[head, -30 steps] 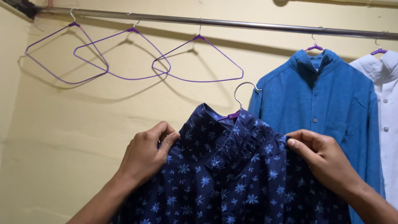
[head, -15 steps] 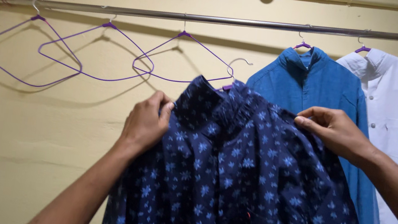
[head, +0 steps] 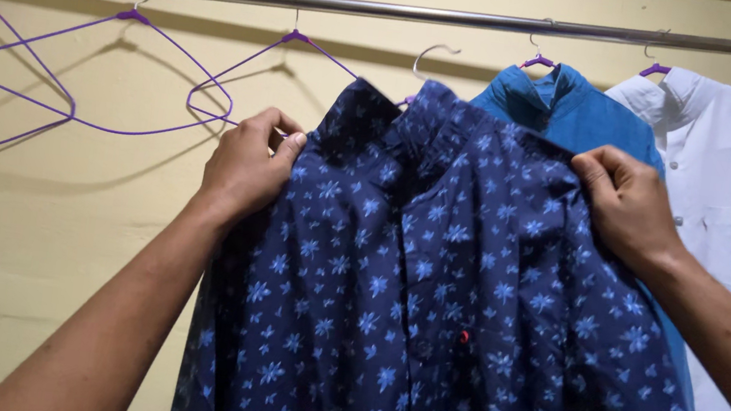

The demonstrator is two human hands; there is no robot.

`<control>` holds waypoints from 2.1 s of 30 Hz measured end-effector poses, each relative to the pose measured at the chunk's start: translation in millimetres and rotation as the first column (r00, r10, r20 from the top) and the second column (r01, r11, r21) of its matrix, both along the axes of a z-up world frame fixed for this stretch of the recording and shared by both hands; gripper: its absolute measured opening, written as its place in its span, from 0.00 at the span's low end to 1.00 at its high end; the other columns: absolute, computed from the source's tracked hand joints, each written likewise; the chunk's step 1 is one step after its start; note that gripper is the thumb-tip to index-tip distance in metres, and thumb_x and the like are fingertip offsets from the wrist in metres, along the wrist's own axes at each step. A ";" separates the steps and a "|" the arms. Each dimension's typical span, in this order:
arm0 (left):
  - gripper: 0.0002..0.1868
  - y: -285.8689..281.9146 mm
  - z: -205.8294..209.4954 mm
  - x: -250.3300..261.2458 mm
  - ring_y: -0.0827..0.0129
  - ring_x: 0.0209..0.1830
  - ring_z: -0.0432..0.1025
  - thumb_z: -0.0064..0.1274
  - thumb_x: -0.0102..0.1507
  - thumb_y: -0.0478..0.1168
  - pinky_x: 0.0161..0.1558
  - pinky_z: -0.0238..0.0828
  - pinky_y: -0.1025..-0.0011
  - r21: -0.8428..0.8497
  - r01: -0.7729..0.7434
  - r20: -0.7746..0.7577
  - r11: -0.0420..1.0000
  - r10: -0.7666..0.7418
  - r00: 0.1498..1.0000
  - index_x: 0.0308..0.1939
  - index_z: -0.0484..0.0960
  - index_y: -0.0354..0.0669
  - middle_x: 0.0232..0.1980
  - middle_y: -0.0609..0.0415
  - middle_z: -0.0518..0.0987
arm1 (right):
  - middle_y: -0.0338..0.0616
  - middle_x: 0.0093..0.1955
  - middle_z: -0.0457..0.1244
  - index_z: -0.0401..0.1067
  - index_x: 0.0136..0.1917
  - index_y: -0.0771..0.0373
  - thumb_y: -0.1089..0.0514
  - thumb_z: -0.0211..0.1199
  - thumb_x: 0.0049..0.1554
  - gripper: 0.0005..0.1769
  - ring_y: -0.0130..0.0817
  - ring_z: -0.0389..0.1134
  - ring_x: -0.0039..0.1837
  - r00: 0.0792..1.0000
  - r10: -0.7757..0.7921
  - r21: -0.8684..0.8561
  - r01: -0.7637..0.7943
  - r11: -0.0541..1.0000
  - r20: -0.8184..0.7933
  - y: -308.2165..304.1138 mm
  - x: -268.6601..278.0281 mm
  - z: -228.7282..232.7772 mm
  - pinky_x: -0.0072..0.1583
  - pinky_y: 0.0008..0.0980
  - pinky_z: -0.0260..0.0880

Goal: The person removes a dark blue patterned shirt from a hanger, folds it, and then places it back on a hanger. They button the shirt and hang it on a wall-mounted rod next to other shirts.

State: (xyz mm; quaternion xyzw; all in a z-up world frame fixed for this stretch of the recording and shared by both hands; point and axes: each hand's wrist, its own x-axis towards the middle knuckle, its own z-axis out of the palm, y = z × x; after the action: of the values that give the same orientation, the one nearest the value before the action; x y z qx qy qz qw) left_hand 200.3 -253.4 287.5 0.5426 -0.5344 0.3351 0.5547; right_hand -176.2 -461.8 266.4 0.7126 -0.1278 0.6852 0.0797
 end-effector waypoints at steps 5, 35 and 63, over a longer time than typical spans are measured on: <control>0.19 -19.2 -0.1 7.7 0.53 0.44 0.79 0.58 0.62 0.44 0.47 0.72 0.57 -0.137 0.110 0.050 0.984 -0.104 0.993 0.53 0.72 0.44 0.45 0.47 0.82 | 0.40 0.42 0.68 0.76 0.54 0.69 0.53 0.58 0.71 0.16 0.22 0.63 0.44 0.999 -0.017 -0.015 0.018 1.000 0.042 -29.6 -16.2 32.4 0.46 0.28 0.64; 0.19 -63.9 79.2 -9.5 0.53 0.55 0.73 0.58 0.63 0.61 0.52 0.70 0.54 -0.243 -0.207 0.233 0.948 0.264 0.936 0.53 0.86 0.63 0.53 0.49 0.76 | 0.46 0.45 0.71 0.80 0.51 0.61 0.49 0.74 0.59 0.14 0.28 0.69 0.43 0.990 -0.127 0.084 0.122 0.989 0.056 -127.6 -27.5 199.5 0.46 0.32 0.70; 0.24 -126.9 103.2 25.4 0.47 0.52 0.74 0.59 0.60 0.61 0.50 0.71 0.50 -0.242 -0.300 0.166 0.923 0.344 0.924 0.58 0.81 0.65 0.53 0.47 0.72 | 0.52 0.47 0.71 0.81 0.53 0.60 0.48 0.75 0.62 0.15 0.40 0.73 0.48 0.939 -0.237 -0.251 0.299 0.921 0.250 -182.7 27.3 216.1 0.53 0.38 0.71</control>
State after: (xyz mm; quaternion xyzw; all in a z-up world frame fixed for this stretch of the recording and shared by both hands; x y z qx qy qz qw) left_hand 225.7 -380.3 390.7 0.5235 -0.4532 0.5313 0.4882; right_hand -148.9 -644.5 482.6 0.5911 -0.1325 0.7518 0.2606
